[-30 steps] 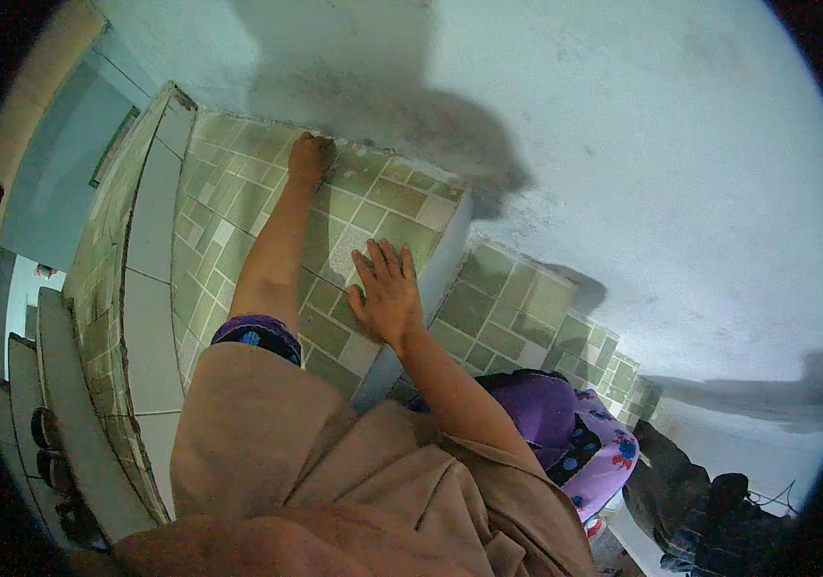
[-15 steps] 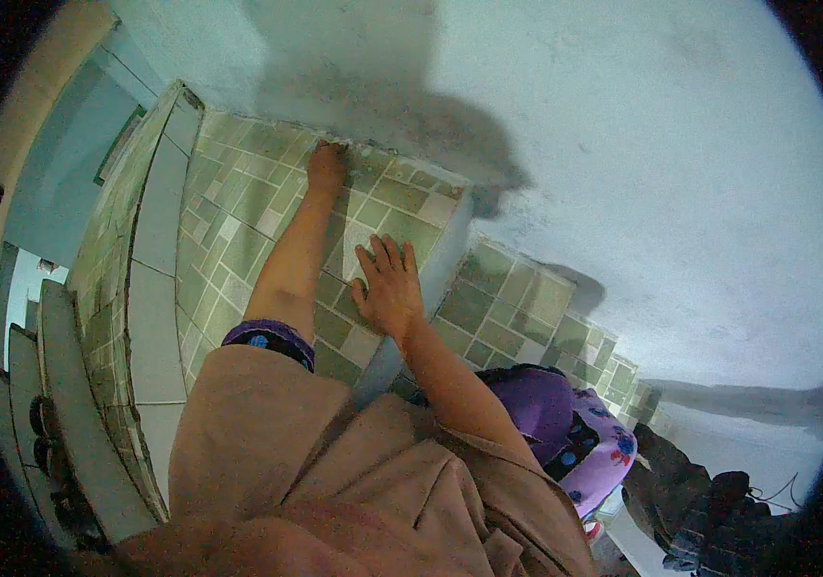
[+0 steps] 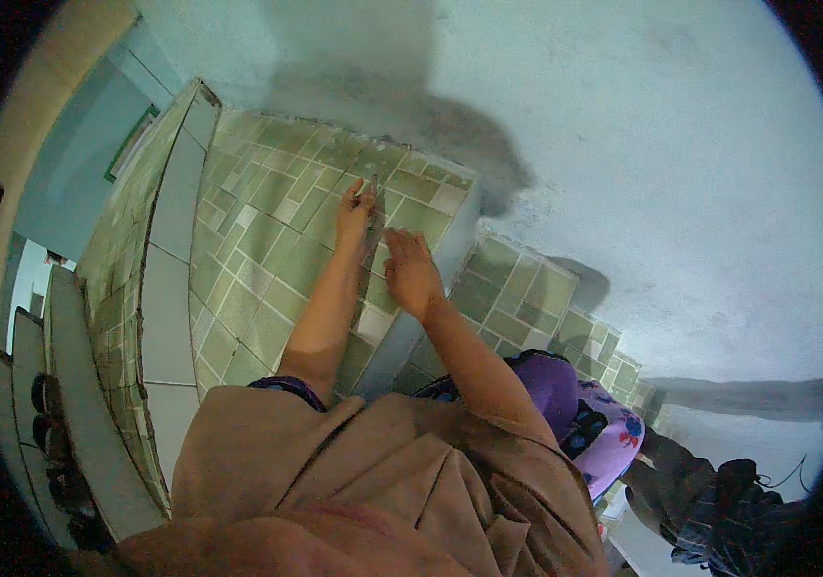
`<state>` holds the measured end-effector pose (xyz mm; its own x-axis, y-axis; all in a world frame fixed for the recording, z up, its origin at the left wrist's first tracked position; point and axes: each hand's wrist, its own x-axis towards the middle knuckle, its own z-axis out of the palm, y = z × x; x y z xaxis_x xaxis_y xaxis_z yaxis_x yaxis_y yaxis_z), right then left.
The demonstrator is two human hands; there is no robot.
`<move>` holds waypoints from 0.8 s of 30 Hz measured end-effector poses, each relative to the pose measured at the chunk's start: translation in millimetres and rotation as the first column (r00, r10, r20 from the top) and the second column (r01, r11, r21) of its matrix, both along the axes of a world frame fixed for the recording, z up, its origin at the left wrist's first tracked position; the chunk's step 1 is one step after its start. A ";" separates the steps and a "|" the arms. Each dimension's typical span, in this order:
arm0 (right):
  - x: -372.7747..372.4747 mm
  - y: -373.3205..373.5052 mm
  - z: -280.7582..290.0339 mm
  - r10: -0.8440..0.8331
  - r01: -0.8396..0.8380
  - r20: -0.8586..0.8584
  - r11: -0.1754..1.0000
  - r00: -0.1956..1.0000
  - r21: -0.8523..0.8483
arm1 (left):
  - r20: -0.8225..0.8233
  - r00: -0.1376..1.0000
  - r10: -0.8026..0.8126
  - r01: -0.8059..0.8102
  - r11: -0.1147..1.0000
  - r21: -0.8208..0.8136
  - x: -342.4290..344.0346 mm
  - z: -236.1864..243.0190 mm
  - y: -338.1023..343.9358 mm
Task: The person kneels on the floor and uses a small tool to apply grout into the gaps between green and white tiles on a staircase. They work methodically along the edges and surfaces of the steps, smoothing the grout lines.
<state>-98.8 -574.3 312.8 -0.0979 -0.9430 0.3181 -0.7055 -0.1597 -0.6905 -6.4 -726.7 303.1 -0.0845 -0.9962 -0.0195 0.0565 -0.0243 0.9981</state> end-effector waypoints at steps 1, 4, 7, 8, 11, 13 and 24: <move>-4.0 1.3 2.1 -0.035 0.024 0.224 0.998 0.974 0.055 | -0.049 0.999 -0.018 0.019 1.000 0.011 -5.5 -0.9 10.2; -14.4 1.3 7.3 -0.163 0.158 0.513 0.986 0.843 0.055 | -0.160 0.985 -0.072 0.074 0.997 0.009 -27.7 0.1 38.3; -22.2 -4.8 6.6 -0.177 0.260 0.404 0.952 0.897 -0.161 | -0.201 0.975 -0.089 0.087 0.996 -0.017 -50.7 3.9 62.3; -24.0 -7.4 4.7 -0.192 0.269 0.321 0.939 0.927 -0.215 | -0.238 0.967 -0.093 0.106 0.993 0.045 -55.4 5.7 68.1; -29.1 -15.4 -4.0 -0.251 0.302 0.236 0.928 0.939 -0.216 | -0.248 0.961 -0.119 0.147 0.984 0.099 -62.8 10.0 81.6; -33.7 -19.7 -9.1 -0.287 0.324 0.215 0.932 0.933 -0.161 | -0.229 0.962 -0.146 0.181 0.974 0.138 -59.5 11.7 83.8; -85.7 -5.7 18.2 -0.437 0.449 -0.106 0.879 0.893 0.163 | 0.851 0.488 0.195 0.580 0.656 -0.482 -46.6 1.5 73.4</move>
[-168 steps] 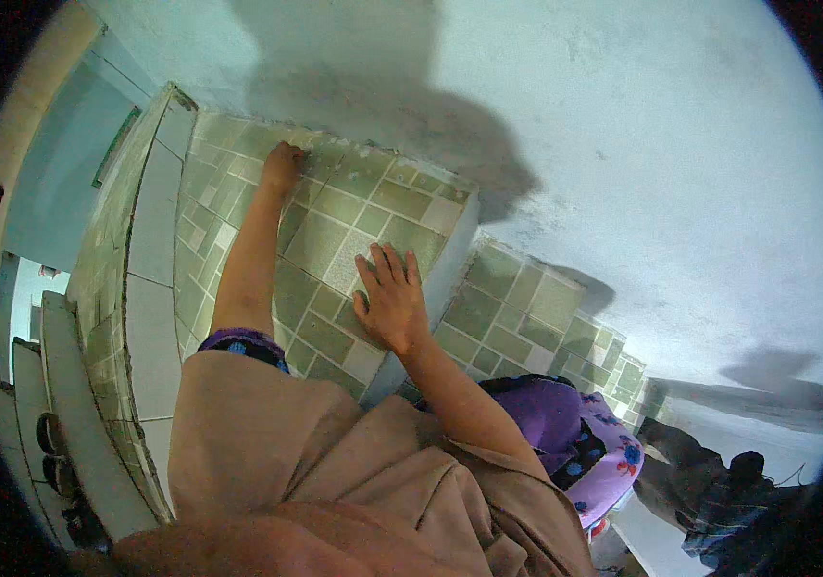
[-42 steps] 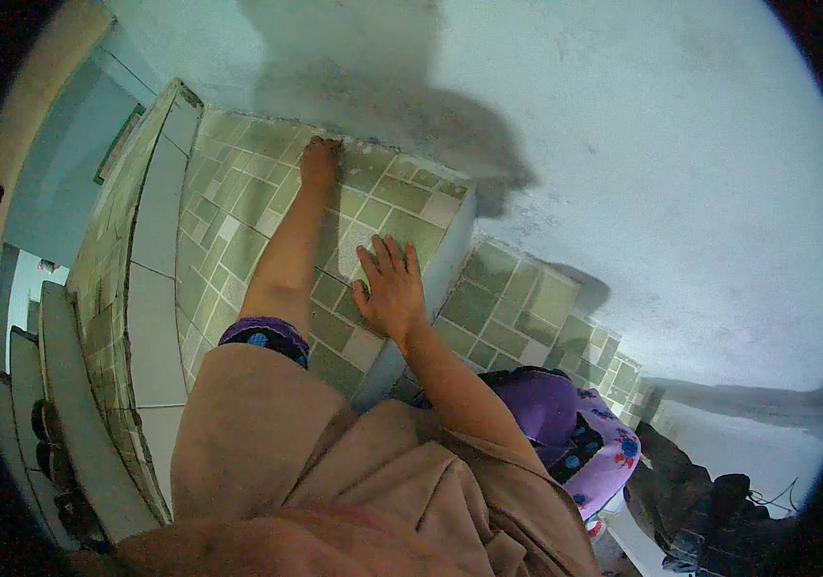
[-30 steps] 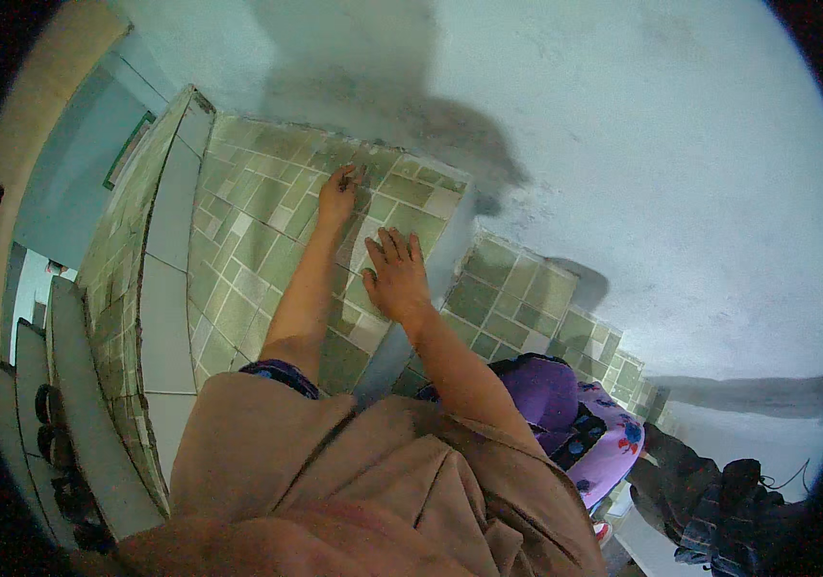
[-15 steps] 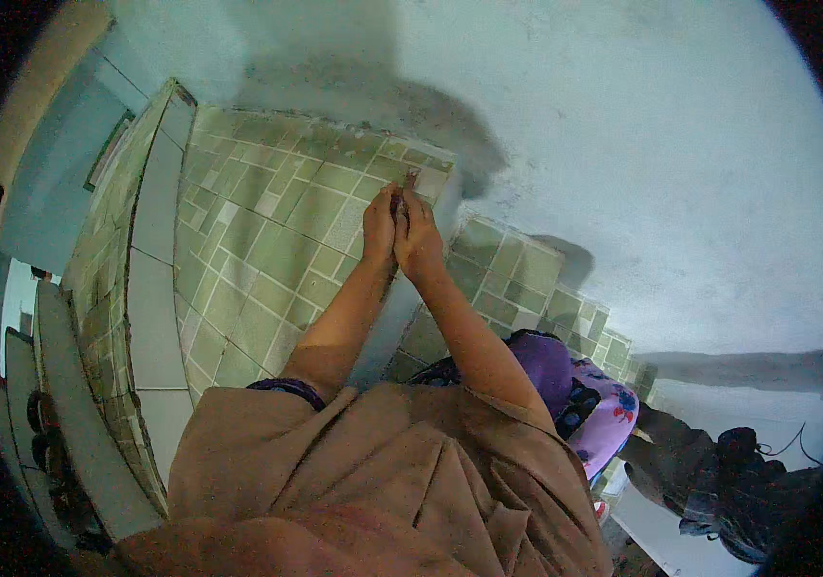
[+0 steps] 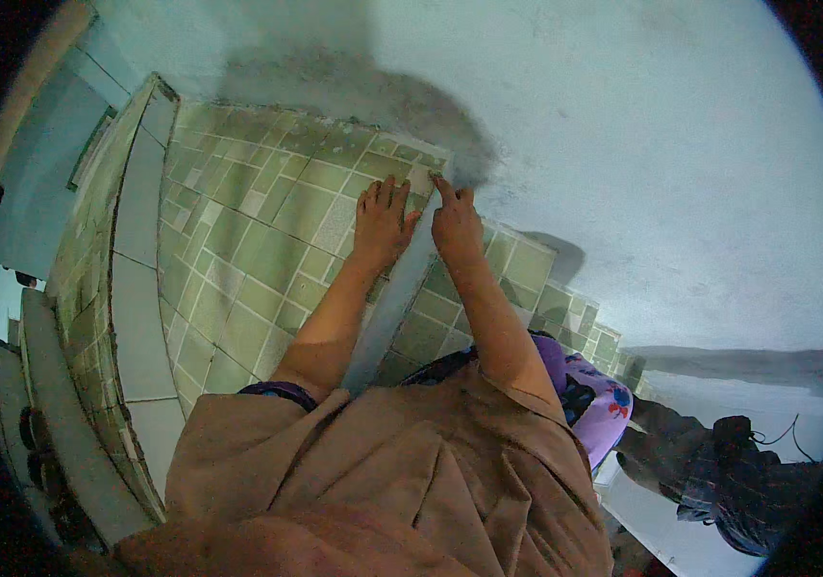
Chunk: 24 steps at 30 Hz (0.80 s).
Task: The person kneels on the floor and uses a small tool to apply grout into the gaps between green and white tiles on a staircase. They work methodically along the edges and surfaces of the steps, smoothing the grout lines.
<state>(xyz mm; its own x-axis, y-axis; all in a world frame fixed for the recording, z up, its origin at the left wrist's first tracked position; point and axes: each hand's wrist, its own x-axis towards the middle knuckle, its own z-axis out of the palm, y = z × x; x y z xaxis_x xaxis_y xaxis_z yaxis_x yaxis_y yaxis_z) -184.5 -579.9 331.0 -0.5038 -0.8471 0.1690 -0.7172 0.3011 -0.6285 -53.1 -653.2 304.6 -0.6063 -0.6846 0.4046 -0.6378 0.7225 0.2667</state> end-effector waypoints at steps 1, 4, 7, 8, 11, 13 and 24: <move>-1.0 0.8 3.2 0.012 -0.008 -0.060 0.998 0.998 0.068 | 0.049 0.999 0.004 -0.003 1.000 -0.017 -1.9 -0.1 1.2; -2.5 -6.6 10.0 0.030 -0.007 -0.147 0.988 0.989 0.156 | 0.056 0.998 -0.014 0.016 0.999 -0.035 -1.6 2.4 2.9; -4.5 -18.3 10.6 0.043 0.007 -0.283 0.984 0.958 0.176 | 0.067 0.997 -0.030 0.032 0.999 -0.025 -0.1 5.4 3.7; -4.5 -20.4 9.1 0.058 0.002 -0.305 0.982 0.951 0.191 | 0.077 0.997 -0.031 0.033 0.999 -0.025 0.2 6.0 3.7; -5.6 -26.0 4.0 0.060 0.010 -0.361 0.982 0.931 0.189 | 0.096 0.995 -0.033 0.036 0.999 -0.026 0.2 6.5 4.1; -7.2 -30.3 2.0 0.049 0.029 -0.350 0.976 0.935 0.216 | 0.095 0.995 -0.033 0.035 0.999 -0.023 -0.8 6.3 4.2; -20.0 -42.9 14.7 0.086 0.033 -0.398 0.959 0.913 0.283 | 0.058 0.998 -0.030 0.030 1.000 -0.006 -1.8 6.1 6.2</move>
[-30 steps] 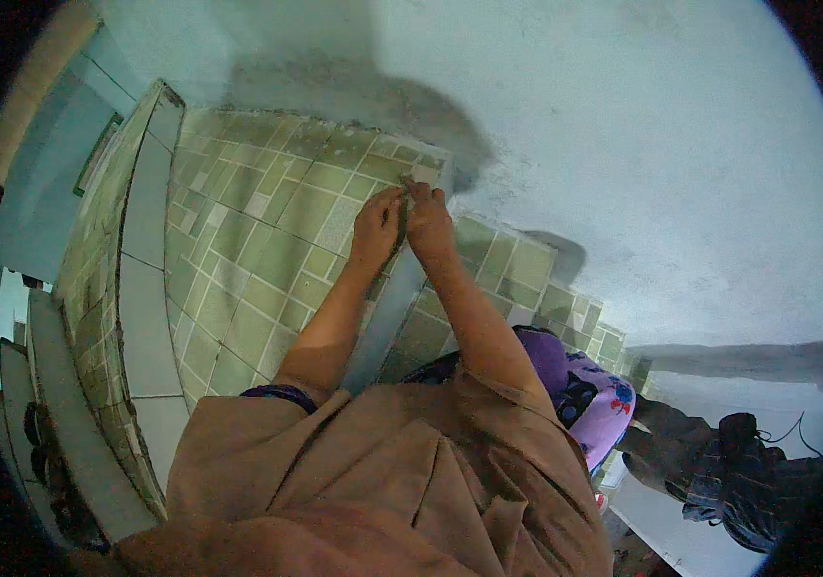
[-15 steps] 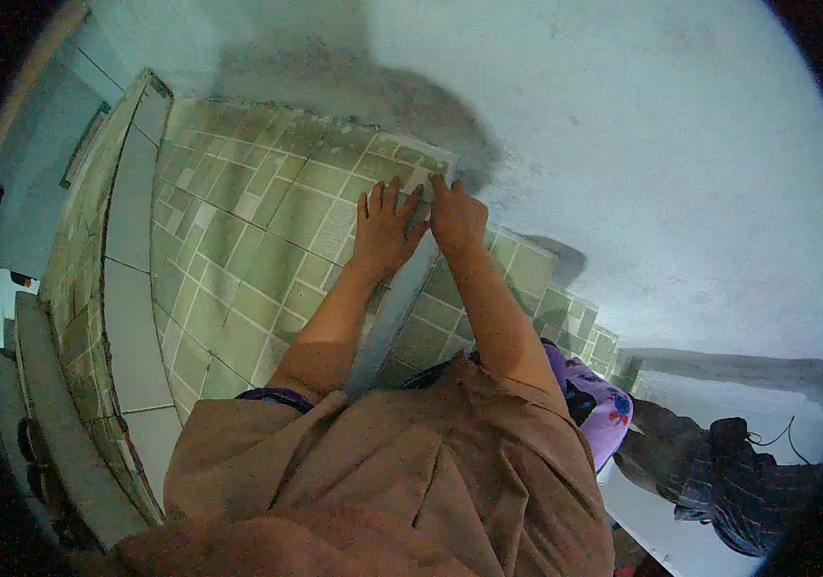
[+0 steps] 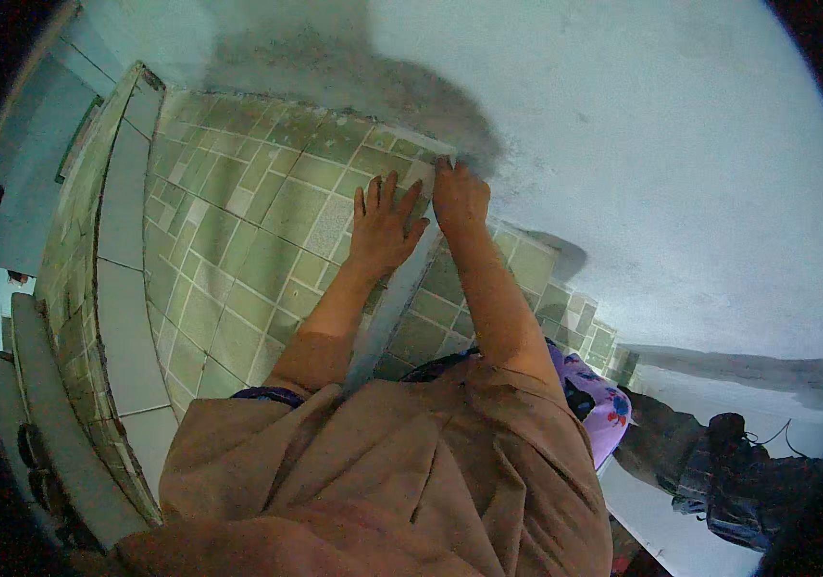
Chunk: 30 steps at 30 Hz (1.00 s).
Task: The person kneels on the floor and uses a small tool to apply grout into the gaps between green and white tiles on a staircase. They work methodically along the edges and surfaces of the steps, smoothing the grout lines.
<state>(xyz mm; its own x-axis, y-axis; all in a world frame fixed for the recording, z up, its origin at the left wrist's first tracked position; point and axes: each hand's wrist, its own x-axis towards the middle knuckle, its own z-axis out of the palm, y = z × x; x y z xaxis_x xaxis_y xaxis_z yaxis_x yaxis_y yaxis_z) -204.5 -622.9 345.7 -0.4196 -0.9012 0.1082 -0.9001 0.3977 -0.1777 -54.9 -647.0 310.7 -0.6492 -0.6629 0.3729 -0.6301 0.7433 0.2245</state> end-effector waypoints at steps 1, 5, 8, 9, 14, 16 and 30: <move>-0.6 -1.1 1.2 0.012 -0.012 -0.013 0.999 1.000 -0.040 | 0.006 1.000 0.005 -0.005 1.000 0.001 -0.4 0.0 -0.7; -1.9 -3.3 3.7 0.015 -0.015 -0.001 1.000 1.000 0.004 | -0.004 1.000 0.000 0.000 1.000 -0.008 -0.7 0.0 -1.5; -2.6 -4.0 4.0 -0.011 0.011 -0.005 1.000 1.000 0.004 | -0.003 1.000 0.004 -0.004 1.000 -0.008 -0.3 0.8 0.1; -2.8 -3.9 3.9 -0.013 0.013 -0.009 1.000 1.000 -0.012 | 0.004 1.000 0.006 -0.006 1.000 -0.006 -0.4 1.3 0.3; -7.4 -2.6 2.4 0.029 -0.029 -0.019 1.000 0.999 -0.001 | 0.040 0.999 0.021 -0.023 0.999 0.034 -0.6 3.2 0.3; -9.2 -1.7 1.2 0.016 -0.016 -0.005 1.000 1.000 0.027 | 0.059 0.998 0.028 -0.029 0.999 0.018 -0.6 3.2 0.8; -8.7 0.3 -2.8 0.049 -0.052 -0.046 0.996 0.998 -0.073 | 0.046 0.999 0.023 -0.023 1.000 0.019 -0.7 5.0 1.7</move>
